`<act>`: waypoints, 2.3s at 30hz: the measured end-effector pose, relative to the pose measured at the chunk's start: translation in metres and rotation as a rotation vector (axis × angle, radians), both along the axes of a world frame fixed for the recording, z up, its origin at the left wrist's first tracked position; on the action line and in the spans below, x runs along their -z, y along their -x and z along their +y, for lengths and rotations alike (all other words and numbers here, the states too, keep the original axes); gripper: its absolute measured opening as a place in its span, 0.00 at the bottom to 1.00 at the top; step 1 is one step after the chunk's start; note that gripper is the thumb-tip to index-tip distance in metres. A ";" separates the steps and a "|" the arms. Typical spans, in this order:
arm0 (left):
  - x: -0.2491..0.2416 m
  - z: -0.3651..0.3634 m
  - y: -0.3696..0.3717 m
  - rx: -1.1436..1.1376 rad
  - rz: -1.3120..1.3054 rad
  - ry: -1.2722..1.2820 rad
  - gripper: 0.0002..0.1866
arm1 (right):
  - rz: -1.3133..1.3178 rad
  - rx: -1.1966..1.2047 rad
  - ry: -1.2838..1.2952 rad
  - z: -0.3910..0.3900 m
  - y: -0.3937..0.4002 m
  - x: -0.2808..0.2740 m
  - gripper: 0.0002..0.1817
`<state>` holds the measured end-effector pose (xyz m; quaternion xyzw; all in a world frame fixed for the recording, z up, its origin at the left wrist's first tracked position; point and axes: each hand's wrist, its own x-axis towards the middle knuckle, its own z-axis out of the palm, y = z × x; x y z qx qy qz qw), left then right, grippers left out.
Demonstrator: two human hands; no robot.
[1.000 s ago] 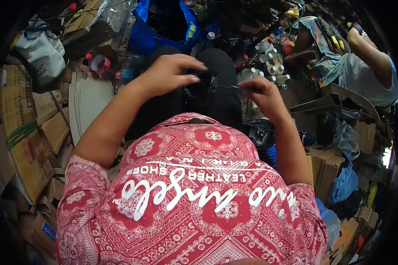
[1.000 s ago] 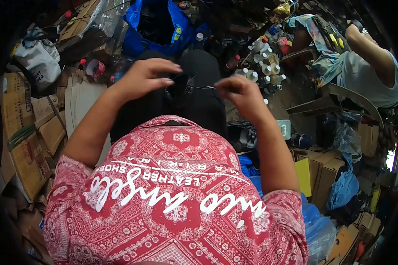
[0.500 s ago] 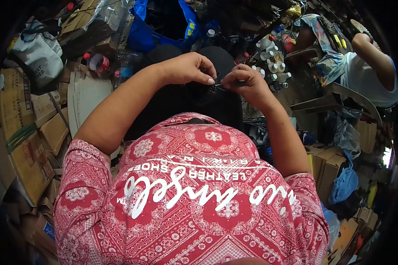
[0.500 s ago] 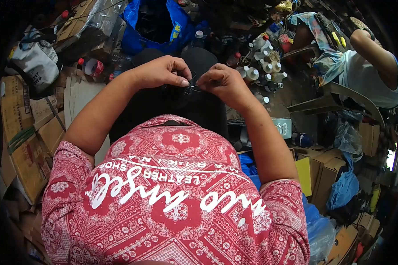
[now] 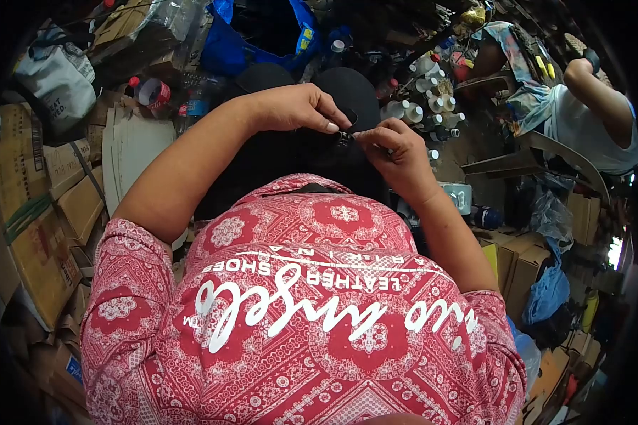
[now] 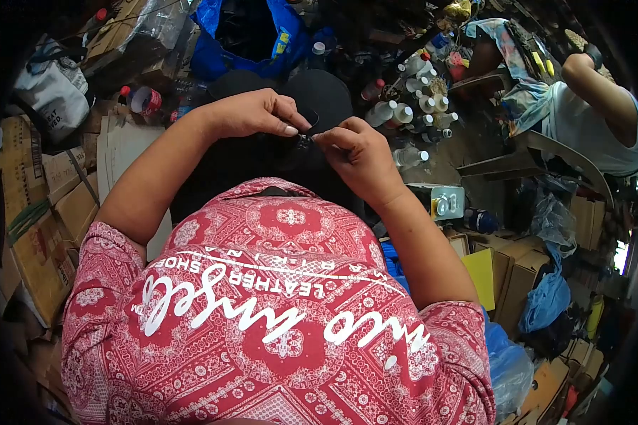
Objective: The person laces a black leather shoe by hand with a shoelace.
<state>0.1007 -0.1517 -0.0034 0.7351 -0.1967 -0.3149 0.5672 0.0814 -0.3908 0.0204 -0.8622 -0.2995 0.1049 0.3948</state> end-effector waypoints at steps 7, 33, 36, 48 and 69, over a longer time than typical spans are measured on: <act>-0.003 -0.009 -0.003 0.128 -0.141 -0.094 0.15 | -0.357 -0.268 0.463 0.009 -0.009 -0.032 0.12; -0.019 0.083 0.048 -0.863 -0.008 0.792 0.18 | 0.505 0.269 0.060 -0.118 -0.018 0.013 0.15; -0.025 0.053 0.041 -0.644 0.168 1.181 0.21 | 0.226 0.207 0.532 -0.094 0.000 0.011 0.13; -0.038 0.010 0.031 -0.889 0.354 0.843 0.16 | -0.303 0.107 0.392 -0.094 0.016 0.027 0.19; -0.010 0.021 0.010 -0.257 -0.284 -0.027 0.16 | 0.419 -0.068 0.214 0.015 -0.052 -0.027 0.23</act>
